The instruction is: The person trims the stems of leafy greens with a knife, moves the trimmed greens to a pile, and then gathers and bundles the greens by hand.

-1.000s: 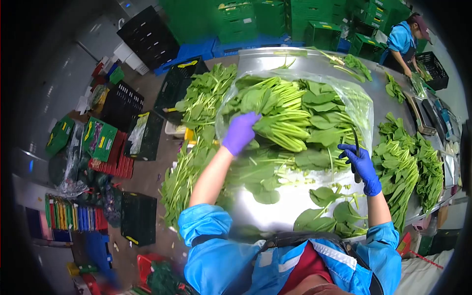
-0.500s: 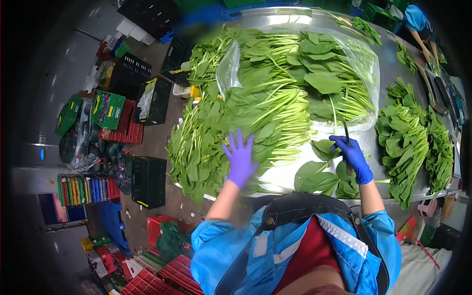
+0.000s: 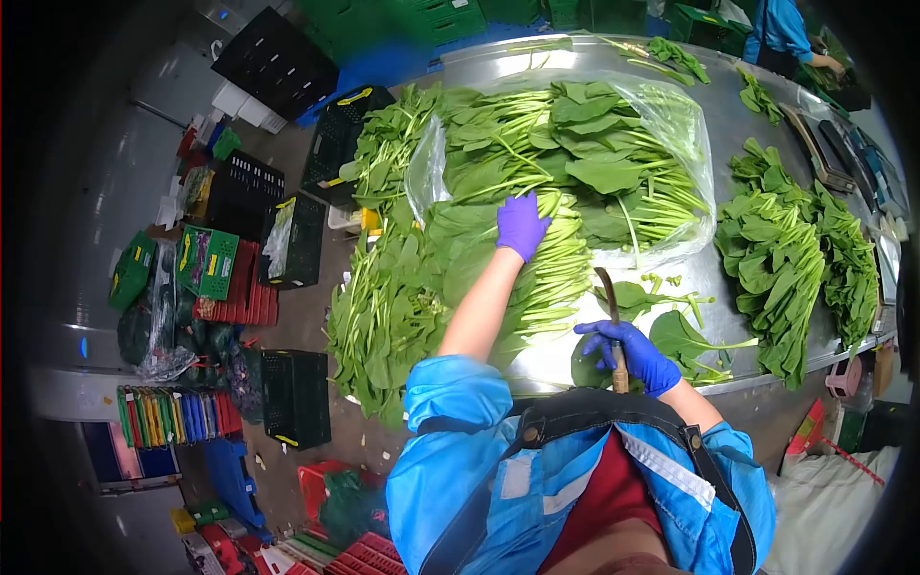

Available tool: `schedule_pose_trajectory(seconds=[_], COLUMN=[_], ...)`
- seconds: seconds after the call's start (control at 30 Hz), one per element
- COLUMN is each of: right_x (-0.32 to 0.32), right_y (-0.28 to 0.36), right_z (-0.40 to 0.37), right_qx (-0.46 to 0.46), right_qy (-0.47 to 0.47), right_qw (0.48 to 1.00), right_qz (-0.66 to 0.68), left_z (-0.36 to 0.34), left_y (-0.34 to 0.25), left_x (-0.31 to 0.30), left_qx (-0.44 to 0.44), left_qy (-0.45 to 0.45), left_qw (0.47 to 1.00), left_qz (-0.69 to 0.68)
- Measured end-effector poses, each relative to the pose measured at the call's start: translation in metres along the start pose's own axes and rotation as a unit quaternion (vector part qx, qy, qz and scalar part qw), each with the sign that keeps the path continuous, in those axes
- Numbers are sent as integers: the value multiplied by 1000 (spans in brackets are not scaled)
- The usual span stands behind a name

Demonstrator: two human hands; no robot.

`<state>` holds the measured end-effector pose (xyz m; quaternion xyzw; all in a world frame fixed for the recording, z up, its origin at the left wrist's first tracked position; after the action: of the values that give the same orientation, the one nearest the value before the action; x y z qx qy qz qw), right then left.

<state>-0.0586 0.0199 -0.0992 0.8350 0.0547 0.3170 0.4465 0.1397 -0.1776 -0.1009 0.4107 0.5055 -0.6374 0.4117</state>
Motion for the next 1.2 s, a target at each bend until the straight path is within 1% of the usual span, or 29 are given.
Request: schedule_pose_trajectory(seconds=[0.07,0.1,0.13,0.2,0.27,0.33,0.37,0.4,0.47,0.5,0.53,0.63,0.67,0.7,0.73,0.8,0.87,0.9,0.93,1.0,1.03,1.07,1.13,1.17,1.2], right_x=[-12,-20,-20,-28,-23,-17,-15,-6,-5,-4,-3,-5,-7,-19,-40,-56,-62,-54,-36,0,-3,-5,-17,-35,-39], right_y=[7,14,25,50,64,58,55,53,39,36,35,30,29,19,2,-4,3,10,25,53,39,39,33,22,22], right_z=[0,-1,-2,-6,-6,1,2,3,9,8,8,6,5,8,11,8,-8,-11,-14,-14,-6,-8,-11,-11,-15], right_qx=[-9,-21,-22,-38,-144,-222,-218,-254,-269,-265,-246,-209,-194,-194,-213,-237,-130,-154,-151,-131,-166,-167,-63,-89,-89], right_qy=[-23,-60,-62,-180,-181,-150,-123,-117,-123,-122,-128,-138,-143,-142,-145,-149,-186,-180,-181,-122,-86,-87,-130,-124,-122], right_qw=[999,996,996,959,925,894,870,854,803,805,807,806,802,802,799,794,862,885,886,916,927,927,944,924,925], right_qz=[-30,-61,-59,-215,-303,-358,-425,-439,-517,-516,-521,-536,-546,-547,-543,-539,-454,-400,-400,-359,-325,-324,-296,-350,-350], left_z=[-1,-6,-17,-48,-87,-120,-132,-140,-153,-157,-160,-166,-168,-170,-172,-172,-166,-168,-171,-170,-169,-170,-169,-169,-171], left_y=[1,1,-2,-27,-50,-57,-62,-63,-62,-64,-68,-73,-73,-72,-70,-61,-59,-60,-64,-77,-80,-78,-62,-53,-45], left_x=[-2,-9,-20,-63,-94,-85,-80,-72,-51,-48,-47,-48,-46,-44,-45,-53,-53,-52,-47,-40,-40,-42,-57,-69,-64], left_qx=[25,69,71,89,58,66,76,72,-10,-31,-34,-25,-23,-21,-21,-42,-32,-27,-28,5,21,23,-49,-105,-107], left_qy=[-14,-60,-59,3,117,146,166,172,200,196,197,183,203,223,223,137,140,150,152,147,152,153,191,197,196], left_qw=[1000,995,995,973,965,956,947,946,917,915,914,912,905,898,898,910,914,916,915,893,904,904,891,887,887], left_qz=[-12,-38,-38,-214,-226,-245,-264,-265,-345,-352,-354,-368,-373,-378,-378,-389,-379,-371,-372,-425,-400,-399,-410,-404,-403])
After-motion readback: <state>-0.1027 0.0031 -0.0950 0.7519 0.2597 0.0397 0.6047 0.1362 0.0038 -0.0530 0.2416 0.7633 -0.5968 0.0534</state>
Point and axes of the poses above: each hand's wrist, its own z-axis towards the middle knuckle, its own x-axis out of the palm, y = z × x, the point moved 4 cm from there along z, towards the middle knuckle, and after that the axes turned 4 degrees about -x, right-handed, at the moved point
